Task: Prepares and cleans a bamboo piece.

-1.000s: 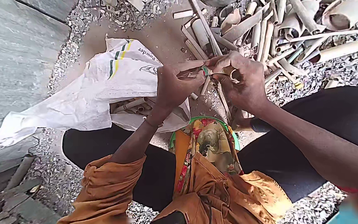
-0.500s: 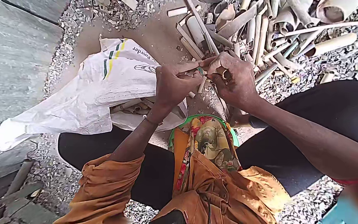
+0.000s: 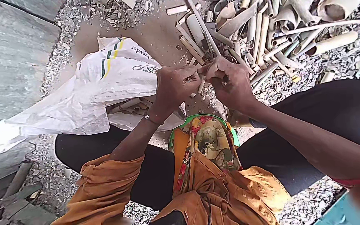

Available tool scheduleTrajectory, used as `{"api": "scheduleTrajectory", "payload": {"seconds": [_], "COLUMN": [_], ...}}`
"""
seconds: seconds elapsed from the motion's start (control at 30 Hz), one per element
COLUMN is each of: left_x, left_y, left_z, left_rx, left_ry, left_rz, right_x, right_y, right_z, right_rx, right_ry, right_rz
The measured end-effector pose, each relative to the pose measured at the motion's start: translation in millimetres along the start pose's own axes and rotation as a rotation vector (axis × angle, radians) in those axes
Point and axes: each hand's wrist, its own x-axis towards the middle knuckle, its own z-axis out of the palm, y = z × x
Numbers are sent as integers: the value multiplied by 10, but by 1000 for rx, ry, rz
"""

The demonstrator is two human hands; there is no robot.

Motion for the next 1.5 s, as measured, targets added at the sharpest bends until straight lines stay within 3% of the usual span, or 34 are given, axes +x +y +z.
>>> {"api": "scheduleTrajectory", "payload": {"seconds": [0.13, 0.23, 0.3, 0.63, 0.97, 1.2, 1.5], "left_x": [82, 157, 174, 86, 37, 118, 69], "left_y": [16, 46, 40, -10, -66, -54, -59], "left_z": [-80, -178, -219, -174, -85, -190, -167], "left_rx": [-170, -273, -283, -104, -49, -196, -177], "left_ry": [-49, -113, -152, -120, -85, -172, -220], "left_rz": [-130, -227, -201, -12, 191, -25, 0], "right_x": [108, 176, 187, 121, 75, 166, 119], "right_y": [-35, -44, -45, -39, -34, -88, -49], "right_z": [-134, -230, -252, -169, -156, -270, -214], "right_rx": [189, 361, 391, 155, 154, 312, 165], "right_ry": [11, 26, 30, -65, -102, -103, -129], "right_rz": [217, 277, 299, 240, 263, 355, 286]}}
